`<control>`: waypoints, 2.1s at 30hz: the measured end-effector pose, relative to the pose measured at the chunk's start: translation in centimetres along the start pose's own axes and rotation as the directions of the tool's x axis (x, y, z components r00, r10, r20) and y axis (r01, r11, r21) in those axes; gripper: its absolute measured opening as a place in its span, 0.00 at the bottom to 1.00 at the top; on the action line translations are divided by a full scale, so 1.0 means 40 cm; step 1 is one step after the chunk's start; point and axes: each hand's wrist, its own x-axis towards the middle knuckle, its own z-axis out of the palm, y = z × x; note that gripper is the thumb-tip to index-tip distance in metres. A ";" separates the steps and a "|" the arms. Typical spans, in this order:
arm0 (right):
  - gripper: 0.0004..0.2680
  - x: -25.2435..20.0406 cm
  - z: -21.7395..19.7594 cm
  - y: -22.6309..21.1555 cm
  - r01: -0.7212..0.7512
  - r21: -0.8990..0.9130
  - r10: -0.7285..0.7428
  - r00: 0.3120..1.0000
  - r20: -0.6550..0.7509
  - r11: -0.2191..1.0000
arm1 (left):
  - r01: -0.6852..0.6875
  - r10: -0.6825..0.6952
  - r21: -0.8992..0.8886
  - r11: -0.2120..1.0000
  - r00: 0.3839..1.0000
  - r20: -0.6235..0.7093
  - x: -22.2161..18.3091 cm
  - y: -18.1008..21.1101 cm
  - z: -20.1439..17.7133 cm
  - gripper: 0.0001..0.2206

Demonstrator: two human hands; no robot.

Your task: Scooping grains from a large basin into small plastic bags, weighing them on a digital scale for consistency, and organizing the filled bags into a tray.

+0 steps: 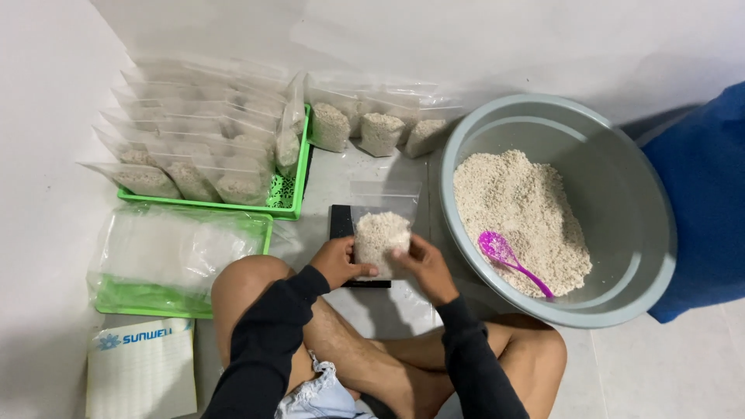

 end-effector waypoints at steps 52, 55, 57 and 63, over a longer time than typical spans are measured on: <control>0.22 0.330 0.486 -0.005 0.286 -0.418 -0.116 0.915 0.386 0.862 | 0.475 0.035 0.519 0.711 0.713 -0.700 0.154 -0.114 -0.397 0.08; 0.23 0.319 0.488 -0.013 0.386 -0.486 -0.199 0.898 0.392 0.784 | 0.451 0.049 0.499 0.740 0.704 -0.709 0.089 0.008 -0.367 0.12; 0.26 0.342 0.490 0.047 0.445 -0.497 -0.251 0.877 0.409 0.745 | 0.450 0.095 0.531 0.718 0.693 -0.715 0.102 -0.013 -0.359 0.09; 0.28 0.406 0.498 0.147 0.508 -0.564 -0.315 0.857 0.407 0.651 | 0.480 0.063 0.510 0.714 0.680 -0.730 0.145 -0.032 -0.361 0.08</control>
